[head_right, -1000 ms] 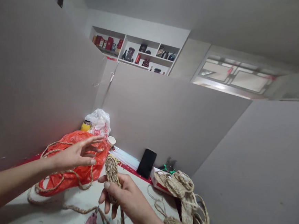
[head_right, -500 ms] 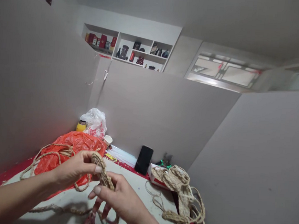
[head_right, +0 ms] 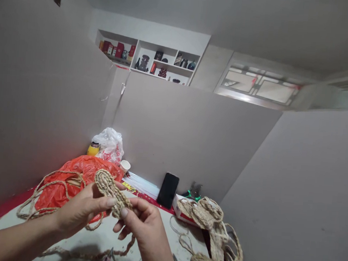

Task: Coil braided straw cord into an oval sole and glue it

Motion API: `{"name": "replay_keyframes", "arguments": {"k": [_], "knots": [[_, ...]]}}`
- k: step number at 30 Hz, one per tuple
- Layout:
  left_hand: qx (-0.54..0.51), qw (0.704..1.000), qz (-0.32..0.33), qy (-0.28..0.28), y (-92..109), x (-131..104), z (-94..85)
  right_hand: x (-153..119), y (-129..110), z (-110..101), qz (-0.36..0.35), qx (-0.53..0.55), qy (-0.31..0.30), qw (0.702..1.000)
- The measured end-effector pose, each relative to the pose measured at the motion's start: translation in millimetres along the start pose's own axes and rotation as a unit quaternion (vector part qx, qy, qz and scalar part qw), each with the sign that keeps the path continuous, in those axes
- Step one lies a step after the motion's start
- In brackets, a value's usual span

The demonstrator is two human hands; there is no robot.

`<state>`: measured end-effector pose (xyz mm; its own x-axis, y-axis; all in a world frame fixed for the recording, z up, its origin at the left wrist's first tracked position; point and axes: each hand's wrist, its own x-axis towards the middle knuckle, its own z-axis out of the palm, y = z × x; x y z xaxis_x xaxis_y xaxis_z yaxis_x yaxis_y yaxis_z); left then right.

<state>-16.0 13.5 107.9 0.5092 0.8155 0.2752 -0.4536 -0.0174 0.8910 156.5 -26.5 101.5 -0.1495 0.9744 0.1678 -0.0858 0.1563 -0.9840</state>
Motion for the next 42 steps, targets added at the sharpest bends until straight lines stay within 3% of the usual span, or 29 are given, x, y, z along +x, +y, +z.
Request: {"name": "replay_keyframes", "arguments": {"k": [3, 7, 15, 20, 29, 35, 40, 42], "knots": [[0.009, 1.0, -0.003, -0.009, -1, -1, 0.4, 1, 2, 3, 0.008, 0.009, -0.011, 1.0], [0.028, 0.999, 0.014, -0.009, 3, 0, -2.2, -2, 2, 3, -0.029, 0.028, 0.04, 0.998], [0.068, 0.997, -0.033, 0.014, 0, -2, -5.0, -9, 4, 0, -0.085, -0.014, 0.097, 0.992], [0.05, 0.997, -0.055, 0.007, -1, -2, -3.5, -11, 5, -2, -0.05, 0.022, 0.074, 0.996], [0.06, 0.996, -0.039, -0.047, 4, -2, 1.8, -11, 4, -8, 0.012, 0.09, 0.015, 0.996], [0.063, 0.997, -0.024, -0.038, -2, 1, -3.1, -15, -3, -9, -0.007, 0.012, 0.002, 1.0], [0.031, 0.999, -0.037, 0.004, -8, 1, -1.8, -16, -8, -3, -0.029, -0.059, 0.034, 0.997], [0.011, 0.999, -0.044, -0.012, -11, 0, 0.7, -15, -7, -3, -0.04, -0.065, 0.047, 0.996]]}}
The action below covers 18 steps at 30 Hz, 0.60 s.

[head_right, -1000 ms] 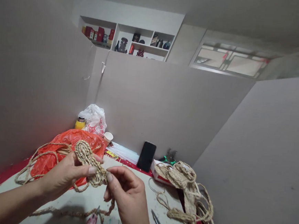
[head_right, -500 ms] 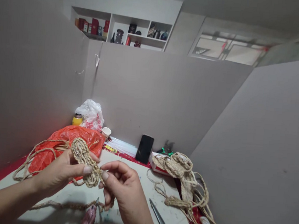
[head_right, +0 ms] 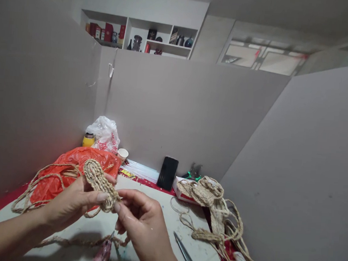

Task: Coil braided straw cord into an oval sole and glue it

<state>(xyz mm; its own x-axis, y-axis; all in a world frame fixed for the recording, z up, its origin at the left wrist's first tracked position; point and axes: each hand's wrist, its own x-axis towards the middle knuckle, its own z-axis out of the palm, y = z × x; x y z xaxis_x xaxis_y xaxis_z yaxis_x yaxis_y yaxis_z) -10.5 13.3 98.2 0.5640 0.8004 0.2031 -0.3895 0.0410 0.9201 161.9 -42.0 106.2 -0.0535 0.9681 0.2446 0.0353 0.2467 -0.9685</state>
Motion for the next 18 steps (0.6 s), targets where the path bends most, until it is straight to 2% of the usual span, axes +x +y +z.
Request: {"name": "replay_keyframes", "arguments": {"k": [4, 7, 10, 13, 15, 18], "knots": [[-0.003, 1.0, -0.003, -0.03, -7, 0, 3.3, 3, 5, -1, 0.015, -0.02, 0.018, 1.0], [-0.001, 1.0, -0.007, -0.001, -10, 2, 3.1, 4, 9, -2, 0.028, -0.037, 0.003, 0.999], [0.006, 0.999, -0.016, 0.031, -10, 5, 2.6, 7, 14, -3, 0.01, -0.054, 0.002, 0.998], [0.031, 0.998, -0.025, 0.051, -11, 6, 2.0, 11, 19, -5, -0.078, -0.132, 0.04, 0.987], [0.043, 0.997, -0.027, 0.05, -13, 7, 1.3, 13, 21, -6, -0.159, -0.21, 0.058, 0.963], [0.021, 0.998, -0.026, 0.048, -18, 7, 0.4, 12, 19, -6, -0.221, -0.276, 0.046, 0.934]]}}
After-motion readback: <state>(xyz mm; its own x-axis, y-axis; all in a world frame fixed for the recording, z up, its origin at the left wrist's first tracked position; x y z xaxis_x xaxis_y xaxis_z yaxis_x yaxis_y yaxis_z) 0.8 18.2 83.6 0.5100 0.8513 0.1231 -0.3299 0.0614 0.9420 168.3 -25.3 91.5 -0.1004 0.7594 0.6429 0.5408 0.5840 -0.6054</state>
